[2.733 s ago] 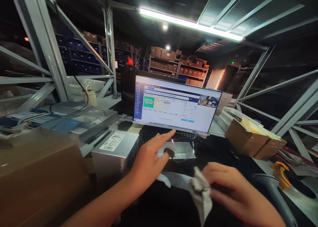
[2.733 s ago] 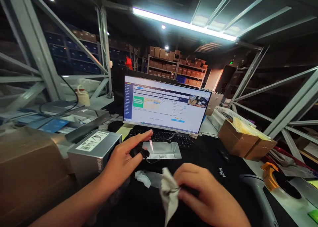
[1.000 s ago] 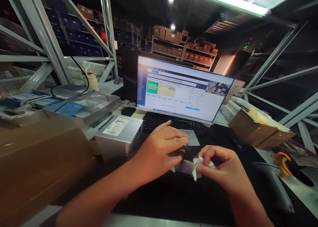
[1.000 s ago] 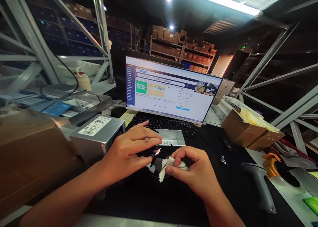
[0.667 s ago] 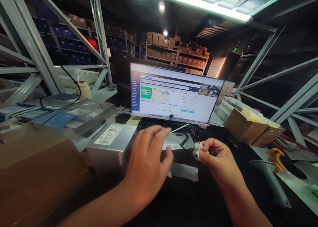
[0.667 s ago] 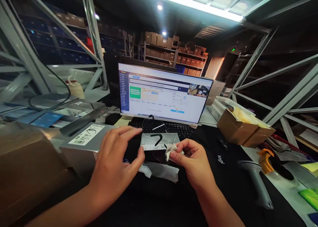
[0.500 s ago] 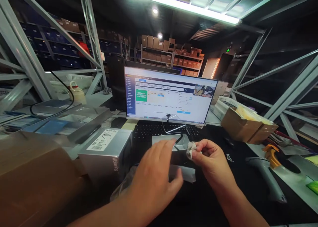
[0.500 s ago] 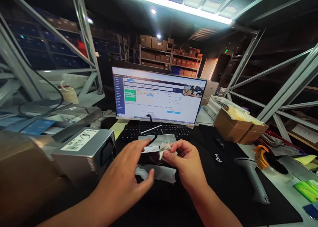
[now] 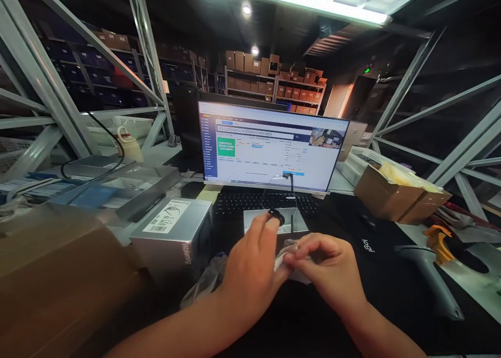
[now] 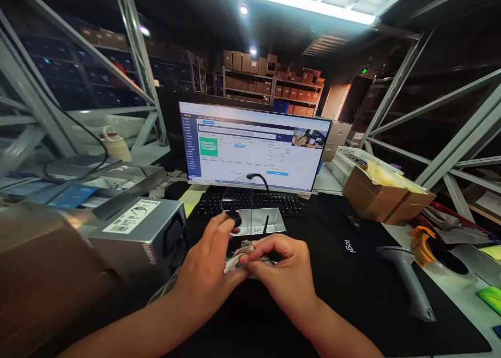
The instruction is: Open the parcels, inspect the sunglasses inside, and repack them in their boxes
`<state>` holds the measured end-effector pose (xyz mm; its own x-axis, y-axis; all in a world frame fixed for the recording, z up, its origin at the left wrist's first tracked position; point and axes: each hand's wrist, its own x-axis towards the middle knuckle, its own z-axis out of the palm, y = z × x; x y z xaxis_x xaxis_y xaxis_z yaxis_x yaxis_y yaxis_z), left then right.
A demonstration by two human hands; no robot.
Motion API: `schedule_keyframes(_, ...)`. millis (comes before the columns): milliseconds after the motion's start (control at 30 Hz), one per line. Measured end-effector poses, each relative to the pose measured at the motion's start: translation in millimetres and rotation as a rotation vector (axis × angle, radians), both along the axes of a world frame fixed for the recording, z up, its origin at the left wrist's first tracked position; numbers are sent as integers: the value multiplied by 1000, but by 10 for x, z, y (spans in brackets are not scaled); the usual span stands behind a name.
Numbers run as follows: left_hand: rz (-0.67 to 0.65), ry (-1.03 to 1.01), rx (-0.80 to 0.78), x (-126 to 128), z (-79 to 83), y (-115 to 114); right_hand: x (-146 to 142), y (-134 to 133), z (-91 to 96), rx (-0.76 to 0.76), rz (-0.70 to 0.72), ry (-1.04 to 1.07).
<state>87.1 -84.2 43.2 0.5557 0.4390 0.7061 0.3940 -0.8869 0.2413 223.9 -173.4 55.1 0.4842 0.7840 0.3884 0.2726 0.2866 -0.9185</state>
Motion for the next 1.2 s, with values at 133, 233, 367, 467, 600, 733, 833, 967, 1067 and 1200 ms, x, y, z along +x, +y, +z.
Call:
schedule_keyframes(133, -97, -28, -52, 5, 33, 28, -1, -5, 9, 9, 11, -10)
schedule_keyframes(233, -210, -41, -136, 0, 70, 51, 40, -11, 46, -33, 50, 45)
schedule_keyframes(367, -324, 45, -270, -29, 109, 88, 175, -38, 122, -102, 118, 267)
schedule_keyframes(467, -403, 144, -321, -53, 127, 112, 314, -43, 188, -78, 149, 528)
schedule_keyframes(600, -478, 139, -447, -55, 134, 110, 483, 29, 244, 26, 133, 755)
schedule_keyframes(733, -470, 28, -621, -34, 103, 94, 505, 166, 190, 76, 99, 784)
schedule_keyframes(833, -446, -45, -674, -15, 83, 100, 401, 231, 106, 66, 120, 750)
schedule_keyframes(967, -427, -61, -741, 19, 82, 121, 245, 221, 18, 20, 231, 738)
schedule_keyframes(1067, -441, -62, -779, 29, 84, 135, 215, 206, -30, 16, 325, 687)
schedule_keyframes(1200, -461, -77, -756, -6, 86, 139, 266, 214, -76, 55, 421, 456)
